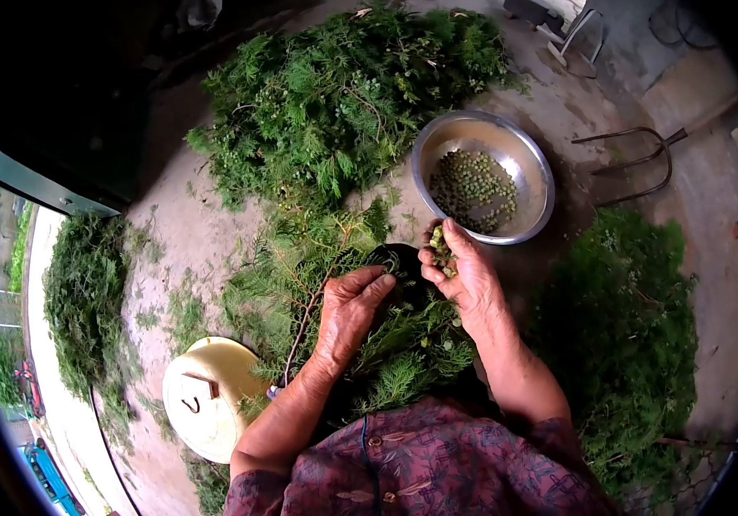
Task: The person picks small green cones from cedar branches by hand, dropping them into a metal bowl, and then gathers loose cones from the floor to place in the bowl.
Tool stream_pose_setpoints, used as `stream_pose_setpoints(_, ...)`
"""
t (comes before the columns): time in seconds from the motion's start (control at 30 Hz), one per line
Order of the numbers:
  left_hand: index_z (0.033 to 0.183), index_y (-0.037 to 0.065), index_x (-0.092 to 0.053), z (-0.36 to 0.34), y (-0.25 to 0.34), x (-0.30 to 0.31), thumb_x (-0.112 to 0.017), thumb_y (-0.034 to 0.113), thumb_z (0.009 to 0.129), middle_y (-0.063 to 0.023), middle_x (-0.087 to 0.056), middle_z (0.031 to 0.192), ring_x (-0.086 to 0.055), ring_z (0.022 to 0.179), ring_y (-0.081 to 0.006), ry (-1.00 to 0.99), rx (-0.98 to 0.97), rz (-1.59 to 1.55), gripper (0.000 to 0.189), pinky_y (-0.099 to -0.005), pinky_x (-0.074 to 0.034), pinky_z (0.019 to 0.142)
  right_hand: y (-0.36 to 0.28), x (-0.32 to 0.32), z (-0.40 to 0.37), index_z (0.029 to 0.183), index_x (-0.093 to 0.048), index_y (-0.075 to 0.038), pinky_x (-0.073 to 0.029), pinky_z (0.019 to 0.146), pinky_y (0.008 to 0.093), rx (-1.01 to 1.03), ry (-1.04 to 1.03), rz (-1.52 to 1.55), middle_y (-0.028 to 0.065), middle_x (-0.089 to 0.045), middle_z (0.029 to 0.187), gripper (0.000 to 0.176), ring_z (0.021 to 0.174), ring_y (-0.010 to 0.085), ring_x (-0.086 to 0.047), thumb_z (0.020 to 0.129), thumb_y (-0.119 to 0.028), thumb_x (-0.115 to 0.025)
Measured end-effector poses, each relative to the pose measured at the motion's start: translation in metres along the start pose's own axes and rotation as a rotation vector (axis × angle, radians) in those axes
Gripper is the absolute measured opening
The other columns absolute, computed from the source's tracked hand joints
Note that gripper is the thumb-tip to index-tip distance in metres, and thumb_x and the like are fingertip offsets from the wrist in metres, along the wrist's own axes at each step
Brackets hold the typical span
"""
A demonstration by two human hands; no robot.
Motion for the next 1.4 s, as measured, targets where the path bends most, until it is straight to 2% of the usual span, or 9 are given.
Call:
stream_pose_setpoints(0.13,0.109,-0.002,-0.057,0.000,0.000,0.001,-0.056,0.011,0.086,0.0002,-0.059,0.082,-0.048,0.065,-0.0049,0.011,-0.120,0.018,0.027,-0.0204,-0.043,0.060,-0.011,0.021,0.018,0.090,-0.056,-0.004,-0.040,0.045,0.0244,0.062,0.068,0.166,0.0086,-0.058,0.077,0.017,0.064,0.0184,-0.055,0.087,-0.021,-0.055)
stream_pose_setpoints(0.3,0.100,0.002,-0.061,-0.004,0.021,-0.002,-0.065,0.003,0.071,-0.0154,-0.060,0.090,-0.058,0.081,-0.0307,0.091,-0.519,0.559,0.030,-0.0335,-0.047,0.071,-0.017,0.004,0.004,0.093,-0.058,-0.006,-0.040,0.052,0.0255,0.090,0.049,0.045,0.0058,-0.059,0.079,0.019,0.067,0.0163,-0.054,0.088,-0.023,-0.054)
stream_pose_setpoints(0.4,0.102,0.003,-0.061,-0.003,0.042,-0.012,-0.070,0.009,0.070,-0.0099,-0.059,0.080,-0.057,0.074,-0.0210,0.030,-0.570,0.689,0.034,-0.0298,-0.046,0.066,-0.007,-0.020,-0.006,0.095,-0.058,-0.008,-0.040,0.055,0.0252,0.064,0.097,-0.046,0.0021,-0.057,0.078,0.022,0.068,0.0126,-0.052,0.088,-0.028,-0.054)
stream_pose_setpoints(0.63,0.091,0.006,-0.062,0.002,0.044,-0.023,-0.070,0.016,0.067,-0.0078,-0.058,0.073,-0.055,0.068,-0.0262,0.112,-0.895,0.919,0.027,-0.0358,-0.043,0.064,0.014,-0.028,-0.005,0.099,-0.058,-0.009,-0.043,0.060,0.0271,0.119,-0.014,-0.073,-0.0005,-0.054,0.084,0.026,0.075,0.0113,-0.049,0.087,-0.032,-0.056)
stream_pose_setpoints(0.73,0.083,0.004,-0.060,0.007,0.038,-0.020,-0.066,0.016,0.073,-0.0086,-0.058,0.072,-0.054,0.064,-0.0238,0.093,-0.762,0.848,0.018,-0.0328,-0.042,0.060,0.010,-0.033,-0.011,0.096,-0.058,-0.008,-0.042,0.059,0.0263,0.064,0.012,-0.072,-0.0007,-0.053,0.083,0.025,0.076,0.0109,-0.049,0.086,-0.031,-0.057)
stream_pose_setpoints(0.87,0.086,-0.001,-0.056,0.010,0.035,-0.007,-0.059,0.016,0.085,-0.0043,-0.059,0.074,-0.051,0.071,-0.0107,-0.026,-0.212,0.049,0.017,-0.0250,-0.042,0.065,0.004,-0.037,-0.017,0.091,-0.057,-0.008,-0.039,0.053,0.0241,-0.007,0.119,-0.082,-0.0002,-0.052,0.080,0.020,0.070,0.0120,-0.050,0.086,-0.027,-0.058)
stream_pose_setpoints(1.07,0.106,0.004,-0.057,0.010,0.049,0.040,-0.054,0.005,0.083,-0.0013,-0.058,0.091,-0.050,0.077,-0.0106,0.451,-0.497,0.216,0.023,-0.0241,-0.041,0.075,-0.018,0.010,0.012,0.092,-0.053,-0.002,-0.050,0.058,0.0293,0.133,0.283,0.206,0.0085,-0.055,0.085,0.011,0.073,0.0195,-0.057,0.087,-0.011,-0.053)
stream_pose_setpoints(1.23,0.093,0.002,-0.060,-0.014,0.039,0.063,-0.058,-0.002,0.076,-0.0090,-0.061,0.088,-0.058,0.079,-0.0165,0.316,-0.463,0.591,0.018,-0.0258,-0.046,0.070,-0.046,0.069,0.055,0.098,-0.043,0.002,-0.048,0.084,0.0522,0.302,0.375,0.355,0.0135,-0.044,0.100,0.027,0.090,0.0337,-0.050,0.090,-0.023,-0.050)
stream_pose_setpoints(1.4,0.093,0.002,-0.061,-0.040,0.023,0.057,-0.060,-0.002,0.074,-0.0121,-0.061,0.092,-0.059,0.083,-0.0255,0.224,-0.441,0.678,0.020,-0.0316,-0.047,0.075,-0.081,0.097,0.080,0.121,-0.041,-0.006,-0.034,0.097,0.0546,0.368,0.432,0.310,0.0113,-0.044,0.119,0.043,0.113,0.0295,-0.041,0.091,-0.038,-0.043)
Point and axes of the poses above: each hand's wrist, its own z-axis towards the middle knuckle, its own x-axis out of the back of the hand, y = z × x, the point moved 2 cm from there along z, towards the middle knuckle
